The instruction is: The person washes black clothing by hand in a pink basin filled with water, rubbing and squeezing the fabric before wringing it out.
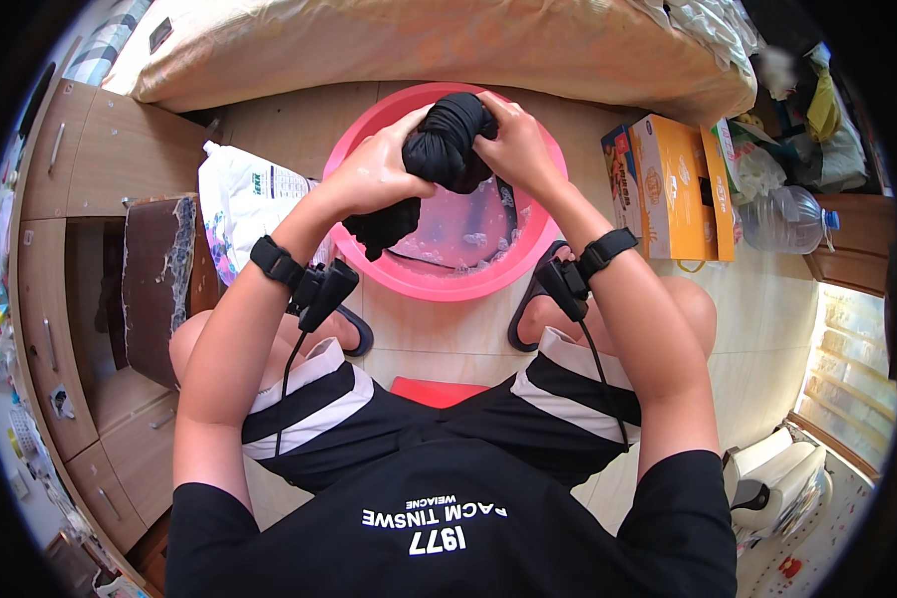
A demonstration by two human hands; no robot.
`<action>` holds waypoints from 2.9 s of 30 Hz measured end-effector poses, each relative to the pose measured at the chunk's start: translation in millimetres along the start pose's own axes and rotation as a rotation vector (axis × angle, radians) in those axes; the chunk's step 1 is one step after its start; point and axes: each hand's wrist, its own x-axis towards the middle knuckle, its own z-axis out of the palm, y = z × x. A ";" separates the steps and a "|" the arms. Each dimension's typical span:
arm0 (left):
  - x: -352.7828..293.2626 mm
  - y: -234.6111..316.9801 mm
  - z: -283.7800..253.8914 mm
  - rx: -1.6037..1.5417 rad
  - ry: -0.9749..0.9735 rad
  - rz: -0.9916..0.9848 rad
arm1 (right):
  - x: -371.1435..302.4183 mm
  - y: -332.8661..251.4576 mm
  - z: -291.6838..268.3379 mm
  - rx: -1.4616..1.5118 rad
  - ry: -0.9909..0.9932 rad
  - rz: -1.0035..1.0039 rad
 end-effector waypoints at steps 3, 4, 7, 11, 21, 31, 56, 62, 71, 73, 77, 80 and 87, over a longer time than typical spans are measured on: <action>5.0 -0.4 -2.9 -0.239 0.017 -0.113 | -5.3 -4.9 7.3 -0.134 0.103 -0.003; 4.7 5.3 -1.0 -0.343 0.048 -0.185 | -5.4 -15.9 5.5 -0.116 0.131 0.092; 6.0 8.0 -0.7 -0.560 0.114 -0.300 | -3.9 -21.2 8.7 -0.003 0.089 0.221; 6.9 18.2 -1.6 -0.831 0.162 -0.351 | -3.2 -28.0 22.7 0.064 0.085 0.020; 6.3 26.3 -1.6 -1.240 -0.142 -0.397 | 2.4 -35.9 17.0 -0.441 0.305 -0.147; 1.6 12.5 9.2 -1.149 -0.278 -0.472 | 10.7 -26.9 -9.9 -0.336 0.182 -0.245; 10.1 -30.2 -7.3 0.614 0.159 0.174 | 0.2 -51.0 -13.4 -0.262 -0.330 0.216; 13.8 -43.2 -7.6 0.682 0.276 0.322 | 2.2 -51.1 -8.0 0.004 -0.365 0.366; 18.8 -45.6 -10.2 0.762 0.439 0.544 | 4.4 -43.5 -2.8 0.290 -0.364 0.428; 19.8 -44.6 -11.0 0.776 0.460 0.581 | 2.9 -40.1 -0.3 0.362 -0.349 0.421; 20.4 -41.4 -12.8 0.804 0.474 0.622 | -2.2 -29.9 6.9 0.528 -0.298 0.376; 18.7 -38.3 -14.0 0.846 0.427 0.534 | -1.4 -38.2 8.0 0.385 -0.204 0.302; 15.5 -25.7 -11.0 0.762 0.493 0.540 | 7.8 -62.0 -7.0 0.105 -0.084 0.243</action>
